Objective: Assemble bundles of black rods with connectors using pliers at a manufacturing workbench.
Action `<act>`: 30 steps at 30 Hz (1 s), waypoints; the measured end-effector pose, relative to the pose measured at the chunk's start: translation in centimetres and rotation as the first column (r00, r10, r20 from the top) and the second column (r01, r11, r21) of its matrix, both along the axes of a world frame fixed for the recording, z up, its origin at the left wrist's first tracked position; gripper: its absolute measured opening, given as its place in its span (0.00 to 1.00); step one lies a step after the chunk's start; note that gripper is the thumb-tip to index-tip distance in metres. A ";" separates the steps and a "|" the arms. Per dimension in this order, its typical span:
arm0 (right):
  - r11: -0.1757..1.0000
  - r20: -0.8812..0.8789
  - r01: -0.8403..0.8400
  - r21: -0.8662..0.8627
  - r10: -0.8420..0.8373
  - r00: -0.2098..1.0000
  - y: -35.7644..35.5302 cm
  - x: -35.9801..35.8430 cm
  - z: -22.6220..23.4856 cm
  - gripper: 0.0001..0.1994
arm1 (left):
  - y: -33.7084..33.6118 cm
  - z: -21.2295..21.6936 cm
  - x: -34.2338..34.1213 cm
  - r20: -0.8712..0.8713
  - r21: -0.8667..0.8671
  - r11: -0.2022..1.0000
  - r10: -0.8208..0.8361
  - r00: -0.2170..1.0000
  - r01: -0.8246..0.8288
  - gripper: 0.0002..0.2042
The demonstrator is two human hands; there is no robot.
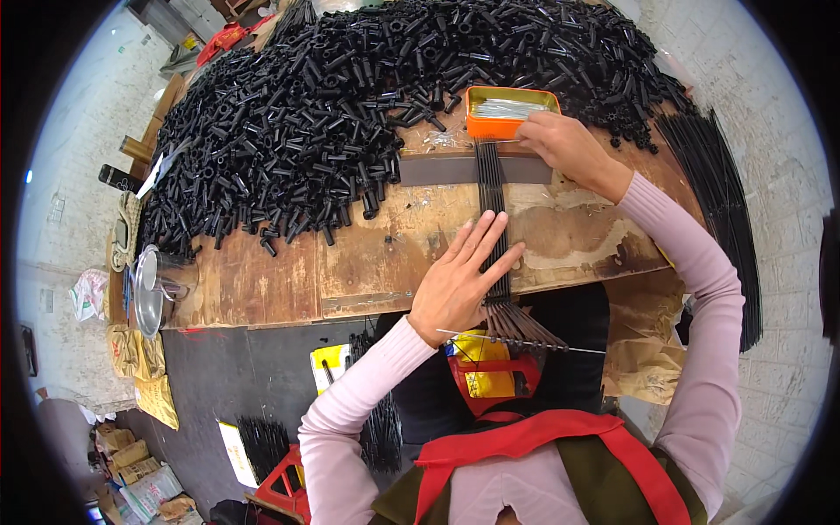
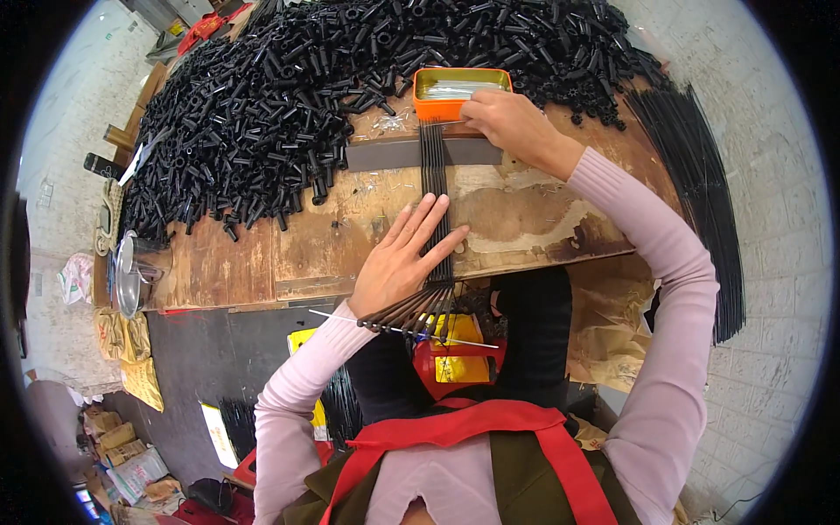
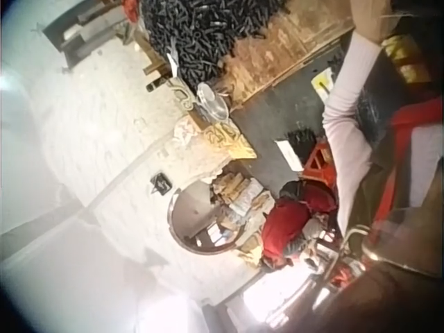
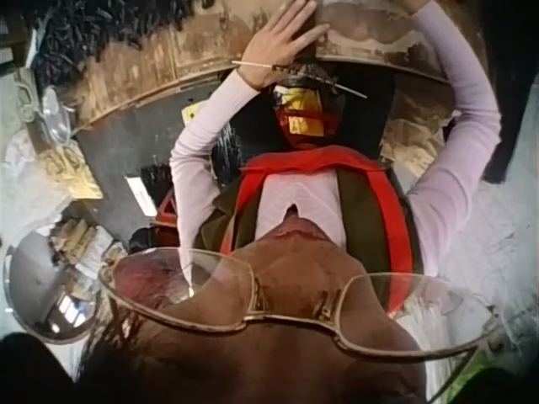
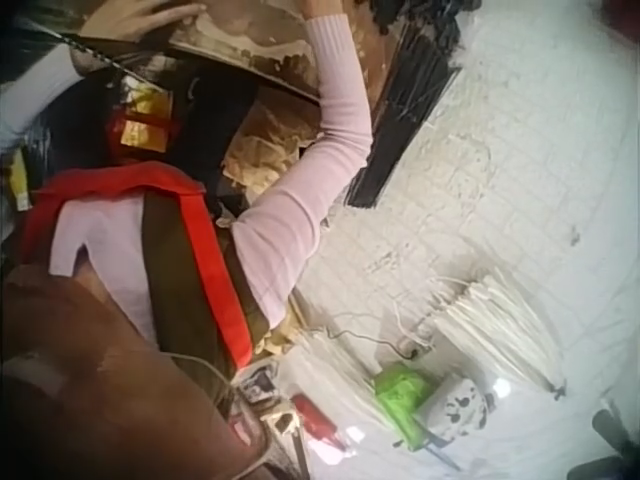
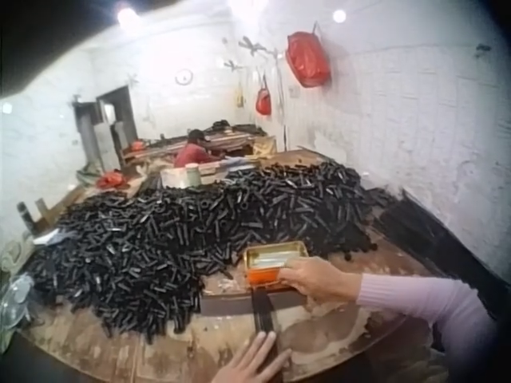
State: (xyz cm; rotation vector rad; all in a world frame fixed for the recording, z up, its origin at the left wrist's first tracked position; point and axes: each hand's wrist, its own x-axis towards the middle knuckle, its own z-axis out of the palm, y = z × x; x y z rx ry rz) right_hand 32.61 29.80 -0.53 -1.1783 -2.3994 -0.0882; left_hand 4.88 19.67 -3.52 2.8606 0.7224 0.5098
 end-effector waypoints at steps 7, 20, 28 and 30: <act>0.997 -0.036 -0.058 0.055 0.060 0.998 -0.3 -0.5 -0.3 0.05 | 0.1 -0.3 -0.2 -0.001 0.026 1.000 -0.002 1.000 0.002 0.45; 0.999 -0.068 -0.043 -0.019 0.042 0.997 0.6 -1.8 -0.3 0.06 | -0.1 0.5 -0.1 0.032 -0.053 0.999 -0.011 0.999 0.012 0.44; 0.924 0.095 0.244 -0.295 -0.226 0.970 7.4 0.4 2.8 0.09 | -0.3 0.5 0.0 -0.028 0.045 0.999 0.013 1.000 -0.012 0.34; 0.933 0.169 0.247 -0.262 -0.208 0.963 7.9 0.2 2.4 0.08 | -0.4 0.2 -0.1 -0.039 0.060 0.998 0.040 0.998 -0.038 0.34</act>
